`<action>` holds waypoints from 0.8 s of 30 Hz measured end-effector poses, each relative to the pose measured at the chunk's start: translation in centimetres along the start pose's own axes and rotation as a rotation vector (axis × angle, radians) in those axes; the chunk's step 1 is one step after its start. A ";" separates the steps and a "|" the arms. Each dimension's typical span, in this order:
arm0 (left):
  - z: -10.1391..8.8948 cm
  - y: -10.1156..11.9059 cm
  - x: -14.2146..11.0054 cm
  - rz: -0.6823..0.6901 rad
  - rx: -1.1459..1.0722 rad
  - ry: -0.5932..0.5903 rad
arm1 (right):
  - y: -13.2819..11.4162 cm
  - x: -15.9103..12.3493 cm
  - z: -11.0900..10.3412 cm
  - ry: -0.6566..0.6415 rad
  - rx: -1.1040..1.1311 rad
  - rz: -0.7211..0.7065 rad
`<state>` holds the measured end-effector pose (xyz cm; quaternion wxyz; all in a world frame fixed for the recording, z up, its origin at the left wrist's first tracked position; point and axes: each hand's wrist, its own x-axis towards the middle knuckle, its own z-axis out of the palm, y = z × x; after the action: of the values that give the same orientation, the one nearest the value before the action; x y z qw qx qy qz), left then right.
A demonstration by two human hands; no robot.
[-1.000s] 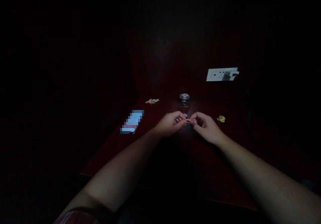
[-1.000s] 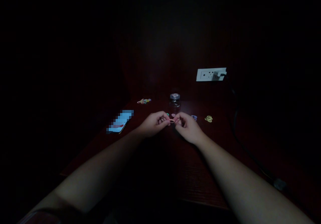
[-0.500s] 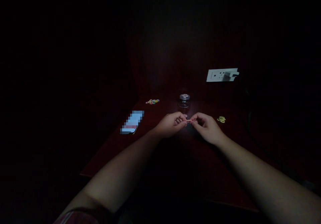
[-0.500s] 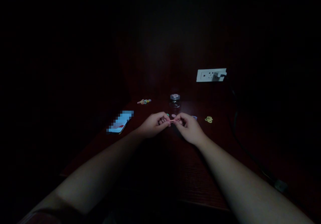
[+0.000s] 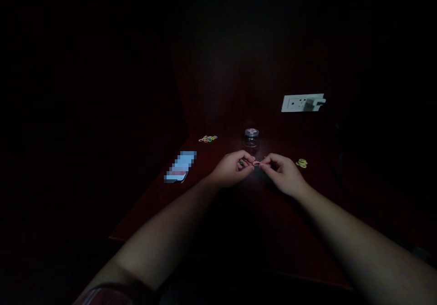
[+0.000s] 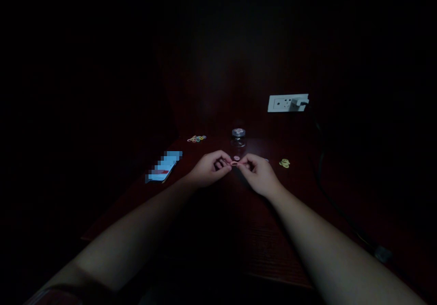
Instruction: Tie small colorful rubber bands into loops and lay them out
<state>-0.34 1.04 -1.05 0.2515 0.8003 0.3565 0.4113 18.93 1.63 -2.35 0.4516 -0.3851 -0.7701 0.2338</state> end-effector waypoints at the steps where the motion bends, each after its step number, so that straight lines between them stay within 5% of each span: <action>1: 0.0 0.1 0.0 0.017 0.028 0.016 | -0.2 0.0 0.0 -0.010 -0.009 -0.009; 11: -0.1 0.1 0.1 0.149 0.105 0.016 | -1.0 -0.3 0.0 -0.066 -0.024 -0.071; 24: 0.1 0.4 0.1 0.008 -0.026 0.000 | -1.0 -0.4 0.0 -0.026 0.031 -0.111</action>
<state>-0.12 0.85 -0.80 0.2602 0.7985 0.3481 0.4167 18.67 0.73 -1.79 0.4600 -0.3316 -0.7924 0.2250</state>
